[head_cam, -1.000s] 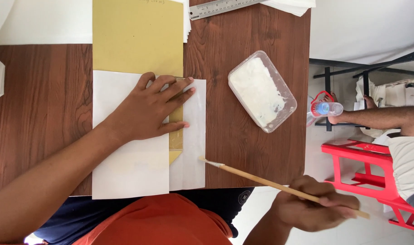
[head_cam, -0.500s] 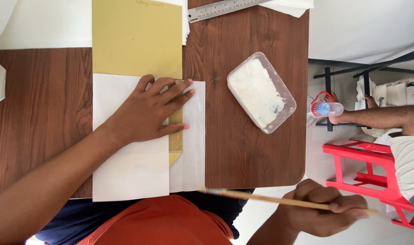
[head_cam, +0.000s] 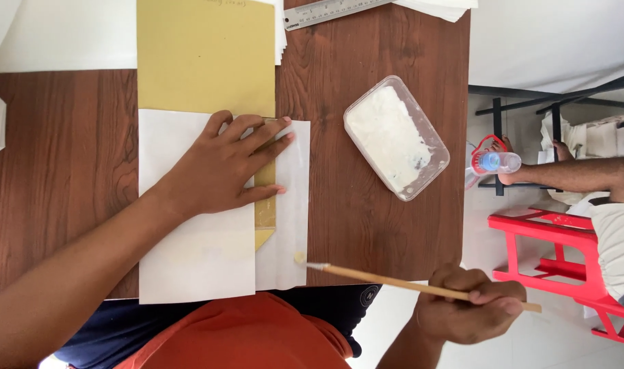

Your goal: Manually assembling paper bags by folding paper sheets around a template and applying glue with a brush.

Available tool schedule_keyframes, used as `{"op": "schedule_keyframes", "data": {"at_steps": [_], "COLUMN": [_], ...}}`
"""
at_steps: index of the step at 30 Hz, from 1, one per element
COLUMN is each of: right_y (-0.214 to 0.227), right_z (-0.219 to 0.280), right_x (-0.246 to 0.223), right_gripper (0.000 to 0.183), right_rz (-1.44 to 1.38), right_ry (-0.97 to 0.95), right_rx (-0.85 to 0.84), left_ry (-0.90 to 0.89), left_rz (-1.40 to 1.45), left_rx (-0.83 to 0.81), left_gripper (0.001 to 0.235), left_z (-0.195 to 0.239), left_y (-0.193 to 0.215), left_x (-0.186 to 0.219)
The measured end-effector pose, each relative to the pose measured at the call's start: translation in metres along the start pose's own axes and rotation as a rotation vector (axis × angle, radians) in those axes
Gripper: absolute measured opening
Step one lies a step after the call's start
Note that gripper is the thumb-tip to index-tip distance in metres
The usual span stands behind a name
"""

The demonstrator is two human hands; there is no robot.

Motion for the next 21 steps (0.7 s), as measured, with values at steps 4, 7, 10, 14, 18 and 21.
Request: {"op": "schedule_keyframes", "data": {"at_steps": [4, 7, 10, 14, 18, 21], "right_y": [0.007, 0.000, 0.010, 0.042, 0.036, 0.028], "right_z": [0.004, 0.003, -0.008, -0.035, -0.049, -0.056], "right_x": [-0.004, -0.006, 0.001, 0.030, 0.074, 0.112], "right_gripper": [0.042, 0.042, 0.039, 0.033, 0.037, 0.017], "right_rz": [0.110, -0.037, -0.161, -0.188, -0.260, -0.129], "right_ry": [0.012, -0.078, -0.128, -0.222, -0.590, -0.463], "right_rx": [-0.089, -0.144, -0.138, 0.226, 0.552, 0.175], "left_ry": [0.011, 0.007, 0.013, 0.072, 0.070, 0.196], "left_rz": [0.018, 0.021, 0.033, 0.202, 0.217, 0.314], "left_rx": [-0.025, -0.020, -0.033, -0.118, -0.112, -0.317], "left_gripper": [0.068, 0.067, 0.068, 0.074, 0.077, 0.080], "left_z": [0.001, -0.001, 0.000, -0.001, -0.004, -0.004], "left_y": [0.000, 0.002, 0.000, -0.003, 0.001, -0.005], "left_x": [0.001, 0.001, 0.001, -0.002, -0.002, -0.006]}}
Point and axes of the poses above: each hand's wrist, its own z-axis away from the middle knuckle, its own y-axis out of the back of the hand, x = y × z, the point moved 4 cm from there along -z, towards the middle knuckle, and after that the axes turned 2 degrees about -x, right-handed, at the moved point
